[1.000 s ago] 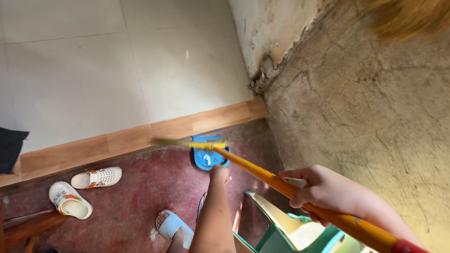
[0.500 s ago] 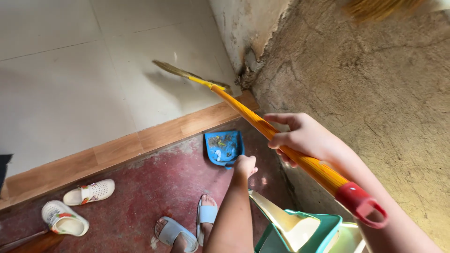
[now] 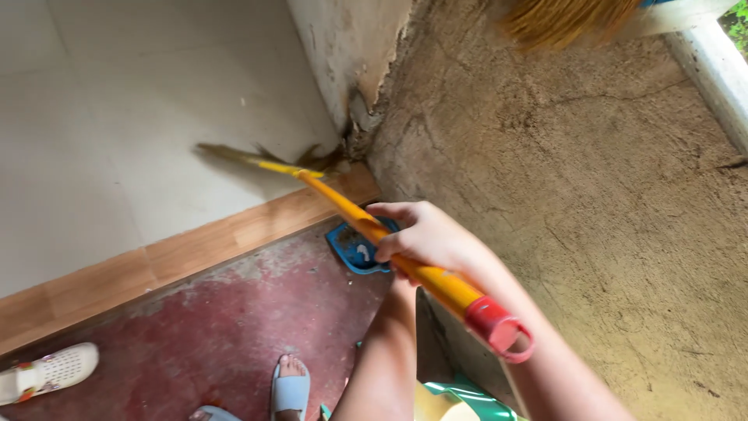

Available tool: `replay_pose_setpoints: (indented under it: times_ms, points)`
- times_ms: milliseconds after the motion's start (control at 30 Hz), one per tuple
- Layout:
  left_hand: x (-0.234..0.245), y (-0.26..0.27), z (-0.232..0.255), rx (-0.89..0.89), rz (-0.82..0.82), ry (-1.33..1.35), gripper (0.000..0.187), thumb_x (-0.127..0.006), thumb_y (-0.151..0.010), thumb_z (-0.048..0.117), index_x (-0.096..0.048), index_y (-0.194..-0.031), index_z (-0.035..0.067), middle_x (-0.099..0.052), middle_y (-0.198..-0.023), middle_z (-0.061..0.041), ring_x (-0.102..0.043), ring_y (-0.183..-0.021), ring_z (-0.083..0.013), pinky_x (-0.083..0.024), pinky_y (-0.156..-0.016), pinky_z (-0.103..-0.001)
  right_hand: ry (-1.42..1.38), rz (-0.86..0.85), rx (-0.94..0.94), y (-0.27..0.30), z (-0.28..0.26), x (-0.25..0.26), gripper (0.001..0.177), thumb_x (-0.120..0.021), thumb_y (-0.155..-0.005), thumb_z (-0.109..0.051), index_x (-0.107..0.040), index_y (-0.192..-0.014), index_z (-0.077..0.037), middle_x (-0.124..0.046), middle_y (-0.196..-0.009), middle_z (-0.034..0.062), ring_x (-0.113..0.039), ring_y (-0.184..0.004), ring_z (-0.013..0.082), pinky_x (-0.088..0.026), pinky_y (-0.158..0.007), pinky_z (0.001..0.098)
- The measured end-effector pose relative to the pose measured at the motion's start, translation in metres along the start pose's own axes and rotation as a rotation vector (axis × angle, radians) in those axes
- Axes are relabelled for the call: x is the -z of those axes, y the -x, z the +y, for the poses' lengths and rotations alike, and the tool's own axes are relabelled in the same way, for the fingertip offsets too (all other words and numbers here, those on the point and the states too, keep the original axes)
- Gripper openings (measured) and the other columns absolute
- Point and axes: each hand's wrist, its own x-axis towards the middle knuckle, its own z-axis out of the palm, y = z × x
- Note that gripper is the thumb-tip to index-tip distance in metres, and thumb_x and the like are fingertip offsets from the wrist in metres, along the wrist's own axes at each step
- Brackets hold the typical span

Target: Sweep debris on the floor into a dustpan using a broom.

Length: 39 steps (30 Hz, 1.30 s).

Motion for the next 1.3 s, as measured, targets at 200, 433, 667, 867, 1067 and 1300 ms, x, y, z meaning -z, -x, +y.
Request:
replay_pose_setpoints:
  times_ms: [200, 433, 667, 867, 1067, 1300]
  points:
    - [0.034, -0.003, 0.005, -0.024, -0.030, -0.019, 0.050, -0.061, -0.095, 0.047, -0.060, -0.121, 0.004, -0.068, -0.100, -0.007, -0.064, -0.079, -0.0191, -0.051, -0.066, -0.035, 0.148, 0.039, -0.049, -0.015, 0.022, -0.027, 0.085, -0.073, -0.069, -0.002, -0.053, -0.149, -0.021, -0.065, -0.061, 0.0111, -0.059, -0.042, 0.0175, -0.049, -0.042, 0.0306]
    - [0.098, 0.022, 0.050, -0.107, -0.054, -0.044, 0.051, -0.059, -0.094, 0.048, -0.057, -0.129, 0.011, -0.066, -0.111, -0.005, -0.064, -0.092, -0.0209, -0.052, -0.079, -0.040, -0.307, 0.028, -0.136, -0.036, 0.047, -0.031, 0.057, -0.070, -0.072, -0.001, -0.060, -0.128, -0.003, -0.062, -0.060, 0.0101, -0.058, -0.044, 0.0168, -0.046, -0.041, 0.0299]
    - [0.223, 0.074, 0.089, -0.223, -0.017, -0.057, 0.055, -0.058, -0.092, 0.048, -0.054, -0.137, 0.018, -0.065, -0.122, -0.003, -0.064, -0.106, -0.0227, -0.052, -0.091, -0.045, -1.065, -0.354, -0.374, -0.018, -0.016, -0.072, 0.015, -0.059, -0.088, -0.002, -0.048, -0.098, 0.003, -0.055, -0.067, 0.0031, -0.053, -0.046, 0.0061, -0.049, -0.042, 0.0138]
    - [0.375, 0.138, 0.105, -0.227, 0.217, -0.114, 0.046, -0.060, -0.092, 0.044, -0.056, -0.135, 0.027, -0.062, -0.113, 0.003, -0.063, -0.097, -0.0195, -0.052, -0.084, -0.043, -1.003, -0.294, -0.248, 0.013, -0.067, -0.117, 0.011, -0.055, -0.089, 0.000, -0.046, -0.094, 0.003, -0.052, -0.068, 0.0023, -0.051, -0.047, 0.0057, -0.047, -0.042, 0.0137]
    - [0.506, 0.248, 0.132, -0.285, 0.445, -0.103, 0.040, -0.056, -0.095, 0.038, -0.060, -0.133, 0.024, -0.062, -0.114, 0.001, -0.062, -0.094, -0.0193, -0.052, -0.079, -0.042, -0.757, -0.175, 0.000, 0.030, -0.146, -0.200, 0.010, -0.057, -0.089, -0.003, -0.049, -0.085, 0.002, -0.056, -0.068, 0.0060, -0.057, -0.051, 0.0112, -0.051, -0.048, 0.0207]
    - [0.584, 0.378, 0.154, -0.342, 0.593, -0.051, 0.041, -0.054, -0.097, 0.036, -0.058, -0.135, 0.022, -0.064, -0.127, -0.003, -0.064, -0.103, -0.0211, -0.053, -0.085, -0.042, -0.379, -0.416, 0.047, -0.180, -0.008, -0.263, 0.058, -0.044, -0.104, -0.044, -0.040, -0.065, -0.003, -0.046, -0.048, 0.0074, -0.049, -0.042, 0.0194, -0.046, -0.040, 0.0328]
